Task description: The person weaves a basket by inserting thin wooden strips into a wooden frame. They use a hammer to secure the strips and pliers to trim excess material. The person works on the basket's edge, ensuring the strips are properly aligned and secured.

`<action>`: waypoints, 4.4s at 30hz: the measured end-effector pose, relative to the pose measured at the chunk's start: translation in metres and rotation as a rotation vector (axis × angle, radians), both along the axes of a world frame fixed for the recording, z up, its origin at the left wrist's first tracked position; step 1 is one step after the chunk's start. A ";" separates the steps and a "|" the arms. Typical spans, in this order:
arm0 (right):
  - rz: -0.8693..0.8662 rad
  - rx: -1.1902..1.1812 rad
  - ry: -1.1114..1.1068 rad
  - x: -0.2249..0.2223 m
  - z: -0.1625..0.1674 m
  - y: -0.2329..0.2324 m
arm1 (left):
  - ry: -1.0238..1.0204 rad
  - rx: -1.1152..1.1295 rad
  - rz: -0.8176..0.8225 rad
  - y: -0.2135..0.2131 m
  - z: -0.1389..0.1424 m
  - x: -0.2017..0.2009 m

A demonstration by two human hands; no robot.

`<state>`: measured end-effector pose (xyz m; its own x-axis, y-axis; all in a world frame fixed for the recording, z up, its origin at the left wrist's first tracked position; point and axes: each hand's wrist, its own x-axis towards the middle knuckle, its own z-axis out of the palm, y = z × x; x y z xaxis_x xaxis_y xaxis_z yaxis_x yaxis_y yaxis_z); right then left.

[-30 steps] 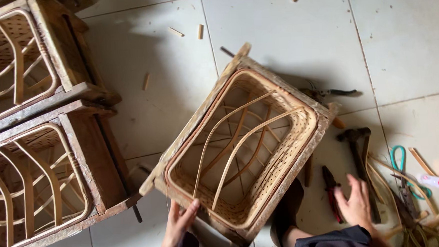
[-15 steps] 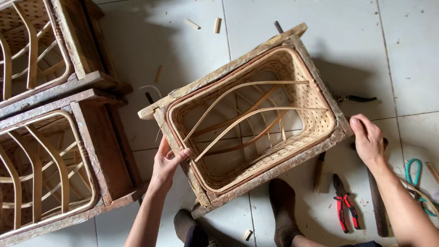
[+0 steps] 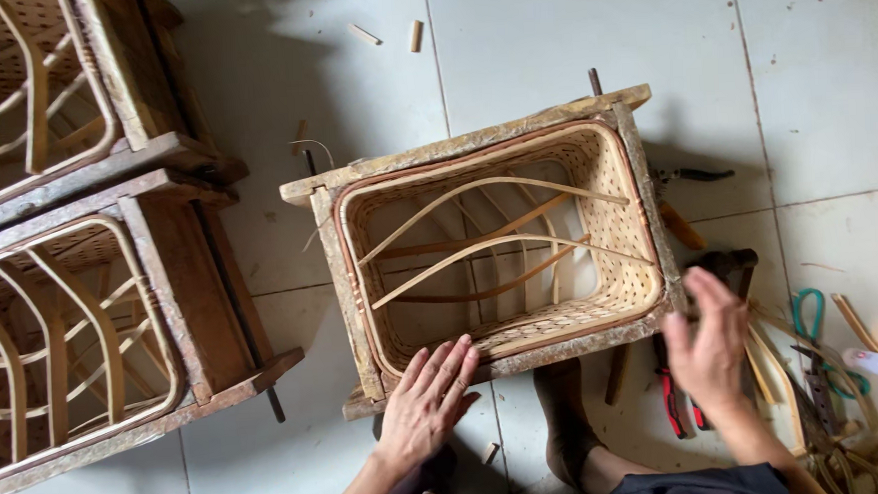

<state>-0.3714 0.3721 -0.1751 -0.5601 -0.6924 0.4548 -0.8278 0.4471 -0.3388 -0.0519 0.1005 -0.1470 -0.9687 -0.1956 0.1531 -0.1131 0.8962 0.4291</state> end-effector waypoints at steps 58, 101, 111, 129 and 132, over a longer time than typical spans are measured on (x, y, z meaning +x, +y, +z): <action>0.638 0.333 -0.412 0.082 0.023 -0.097 | 0.002 0.089 -0.009 0.012 -0.028 -0.027; -0.538 0.633 -0.385 0.064 -0.036 0.082 | 0.122 0.915 0.894 -0.091 0.005 0.031; -0.453 0.540 -0.681 0.048 -0.025 0.118 | 0.004 1.294 0.926 -0.087 -0.003 0.038; -0.448 -0.601 -1.822 0.062 0.012 0.102 | -0.048 -0.101 -0.036 -0.083 0.008 0.067; -0.526 -0.759 -1.689 0.072 0.008 0.084 | 0.157 -0.076 -0.341 -0.103 0.018 0.061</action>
<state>-0.2992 0.4556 -0.1669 -0.7313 -0.2802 -0.6219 0.6665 -0.1000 -0.7387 0.0092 -0.0025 -0.1294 -0.9397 0.1514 0.3066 0.2589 0.9009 0.3484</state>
